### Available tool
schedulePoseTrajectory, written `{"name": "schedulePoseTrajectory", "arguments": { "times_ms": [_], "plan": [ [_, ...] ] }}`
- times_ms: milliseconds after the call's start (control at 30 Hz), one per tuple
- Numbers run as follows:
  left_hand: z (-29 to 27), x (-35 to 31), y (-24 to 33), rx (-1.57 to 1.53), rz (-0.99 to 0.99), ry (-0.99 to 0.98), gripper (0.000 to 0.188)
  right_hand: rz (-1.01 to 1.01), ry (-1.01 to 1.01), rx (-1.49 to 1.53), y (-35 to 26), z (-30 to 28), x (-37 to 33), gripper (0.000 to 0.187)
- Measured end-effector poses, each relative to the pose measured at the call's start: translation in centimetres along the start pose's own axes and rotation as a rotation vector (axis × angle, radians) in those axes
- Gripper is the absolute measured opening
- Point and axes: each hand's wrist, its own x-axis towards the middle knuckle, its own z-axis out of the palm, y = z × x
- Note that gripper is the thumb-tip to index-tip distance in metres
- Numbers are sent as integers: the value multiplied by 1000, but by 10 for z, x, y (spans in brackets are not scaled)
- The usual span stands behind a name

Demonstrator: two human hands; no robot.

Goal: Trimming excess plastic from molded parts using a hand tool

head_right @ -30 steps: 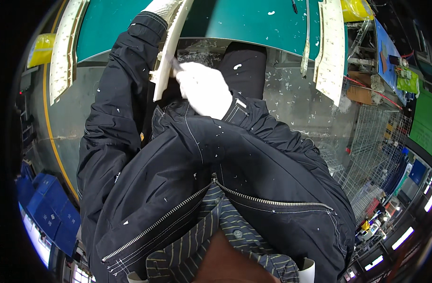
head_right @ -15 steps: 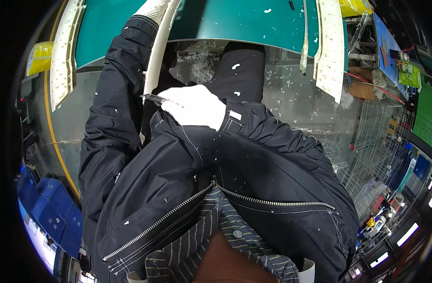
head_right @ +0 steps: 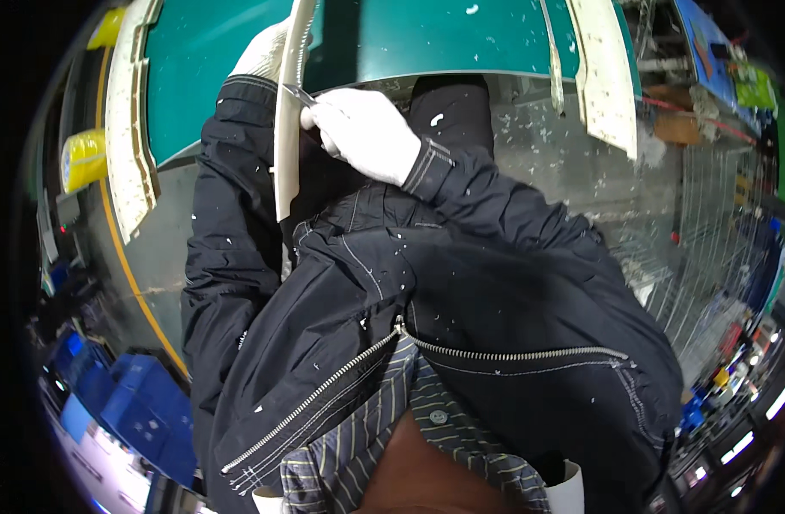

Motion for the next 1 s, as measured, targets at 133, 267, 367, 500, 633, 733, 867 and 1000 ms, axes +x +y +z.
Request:
{"name": "schedulePoseTrajectory", "arguments": {
  "times_ms": [133,267,367,500,633,733,867,1000],
  "plan": [
    [4,3,2,186,-12,-56,32,36,10,92,11,-9,14,23],
    [-10,14,-7,428,74,-108,33,-253,-112,-254,30,-14,16,24],
    [-36,21,-15,639,256,-137,37,-499,-92,-466,30,0,7,22],
    [-14,13,-13,665,261,-132,37,-517,-83,-484,34,7,-19,19],
    [-28,12,-15,685,311,-127,37,-836,-149,-731,47,22,-20,18],
    [-43,20,-19,804,409,-99,37,-490,-654,-624,39,34,-34,23],
    [-4,4,3,330,49,-107,34,-437,-689,-407,38,15,-35,22],
    [-8,-1,3,10,-40,8,30,-283,-66,-138,29,8,-21,28]
  ]
}}
